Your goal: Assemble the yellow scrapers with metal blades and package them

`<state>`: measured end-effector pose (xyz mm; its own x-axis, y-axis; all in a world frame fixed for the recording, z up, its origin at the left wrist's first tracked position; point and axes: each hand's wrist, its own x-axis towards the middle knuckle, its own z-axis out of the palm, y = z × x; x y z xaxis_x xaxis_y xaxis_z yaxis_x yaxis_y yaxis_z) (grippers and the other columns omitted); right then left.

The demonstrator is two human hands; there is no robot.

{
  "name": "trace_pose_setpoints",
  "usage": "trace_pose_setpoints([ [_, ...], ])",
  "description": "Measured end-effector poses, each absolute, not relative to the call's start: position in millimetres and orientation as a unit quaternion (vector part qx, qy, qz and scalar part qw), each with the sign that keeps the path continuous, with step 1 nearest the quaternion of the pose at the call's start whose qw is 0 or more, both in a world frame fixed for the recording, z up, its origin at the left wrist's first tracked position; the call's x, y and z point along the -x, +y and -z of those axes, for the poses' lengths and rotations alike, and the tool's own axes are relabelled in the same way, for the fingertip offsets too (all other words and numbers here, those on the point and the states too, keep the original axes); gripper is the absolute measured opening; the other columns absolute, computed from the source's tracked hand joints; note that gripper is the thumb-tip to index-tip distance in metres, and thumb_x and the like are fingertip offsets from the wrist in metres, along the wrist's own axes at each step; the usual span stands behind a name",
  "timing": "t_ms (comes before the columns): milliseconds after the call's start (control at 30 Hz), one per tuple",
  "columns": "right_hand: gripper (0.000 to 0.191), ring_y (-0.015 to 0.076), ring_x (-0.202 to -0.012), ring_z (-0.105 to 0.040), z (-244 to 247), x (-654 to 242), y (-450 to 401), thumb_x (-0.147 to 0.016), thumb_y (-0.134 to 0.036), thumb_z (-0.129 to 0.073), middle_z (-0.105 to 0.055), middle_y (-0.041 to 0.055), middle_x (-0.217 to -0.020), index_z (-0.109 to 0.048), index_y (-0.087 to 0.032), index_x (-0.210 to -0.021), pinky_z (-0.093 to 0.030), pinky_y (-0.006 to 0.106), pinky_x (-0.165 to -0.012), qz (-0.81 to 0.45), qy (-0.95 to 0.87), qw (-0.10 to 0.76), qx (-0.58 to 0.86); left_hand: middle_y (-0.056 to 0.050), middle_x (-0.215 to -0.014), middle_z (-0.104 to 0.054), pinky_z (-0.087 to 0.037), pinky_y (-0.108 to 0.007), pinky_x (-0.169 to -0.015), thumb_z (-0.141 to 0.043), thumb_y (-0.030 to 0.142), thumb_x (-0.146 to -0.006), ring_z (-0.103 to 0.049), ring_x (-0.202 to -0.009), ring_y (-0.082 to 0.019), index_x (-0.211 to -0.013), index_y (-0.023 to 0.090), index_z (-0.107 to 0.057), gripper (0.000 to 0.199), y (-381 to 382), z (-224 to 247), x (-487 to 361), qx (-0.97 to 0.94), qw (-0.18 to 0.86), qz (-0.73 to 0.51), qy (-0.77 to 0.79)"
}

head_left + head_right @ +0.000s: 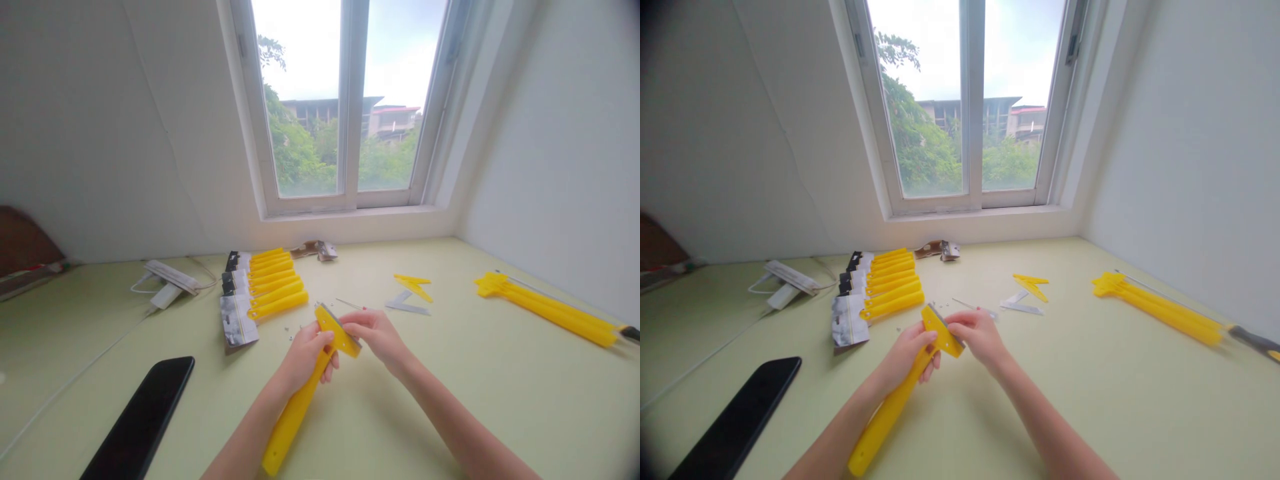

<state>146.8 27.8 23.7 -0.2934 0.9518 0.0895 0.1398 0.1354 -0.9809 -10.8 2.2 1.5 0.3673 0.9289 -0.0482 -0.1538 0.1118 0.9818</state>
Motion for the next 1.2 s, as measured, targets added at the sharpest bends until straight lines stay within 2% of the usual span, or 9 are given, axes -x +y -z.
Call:
trace_pose_setpoints([
  [400,0.021,0.0131,-0.061,-0.054,-27.2,-154.4,30.1,-0.062,-0.021,-0.056,-0.067,0.0034,-0.069,-0.071,-0.015,-0.075,-0.043,0.024,-0.059,-0.526,-0.638,0.365,0.428,0.000,-0.051,-0.056,-0.031,-0.016,-0.028,-0.038,0.026,-0.078,-0.044,-0.030,-0.008,-0.091,0.012,-0.048,0.021,1.9,2.3,11.2,-0.529,0.643,-0.408,0.374],
  [600,0.022,0.0132,-0.061,-0.053,-26.1,-156.3,32.5,-0.060,-0.020,-0.059,-0.066,0.0027,-0.067,-0.070,-0.015,-0.077,-0.042,0.026,-0.060,-0.527,-0.614,0.380,0.447,0.000,-0.051,-0.055,-0.031,-0.016,-0.029,-0.037,0.026,-0.079,-0.045,-0.031,-0.008,-0.088,0.013,-0.048,0.019,1.9,3.1,9.9,-0.528,0.644,-0.408,0.373],
  [867,0.022,0.0176,-0.073,-0.057,-24.7,-158.9,34.5,-0.058,-0.020,-0.063,-0.068,0.0031,-0.072,-0.070,-0.016,-0.078,-0.042,0.029,-0.071,-0.532,-0.605,0.382,0.454,0.000,-0.051,-0.056,-0.031,-0.016,-0.029,-0.037,0.026,-0.079,-0.045,-0.031,-0.008,-0.089,0.013,-0.047,0.019,2.5,3.6,9.7,-0.526,0.650,-0.406,0.370],
  [1200,0.021,0.0179,-0.072,-0.059,-26.2,-158.7,33.8,-0.057,-0.021,-0.063,-0.068,0.0035,-0.072,-0.070,-0.016,-0.076,-0.043,0.030,-0.070,-0.525,-0.610,0.383,0.453,0.000,-0.052,-0.056,-0.031,-0.016,-0.029,-0.038,0.027,-0.078,-0.045,-0.031,-0.008,-0.090,0.014,-0.047,0.020,0.3,1.6,9.7,-0.527,0.649,-0.402,0.374],
])
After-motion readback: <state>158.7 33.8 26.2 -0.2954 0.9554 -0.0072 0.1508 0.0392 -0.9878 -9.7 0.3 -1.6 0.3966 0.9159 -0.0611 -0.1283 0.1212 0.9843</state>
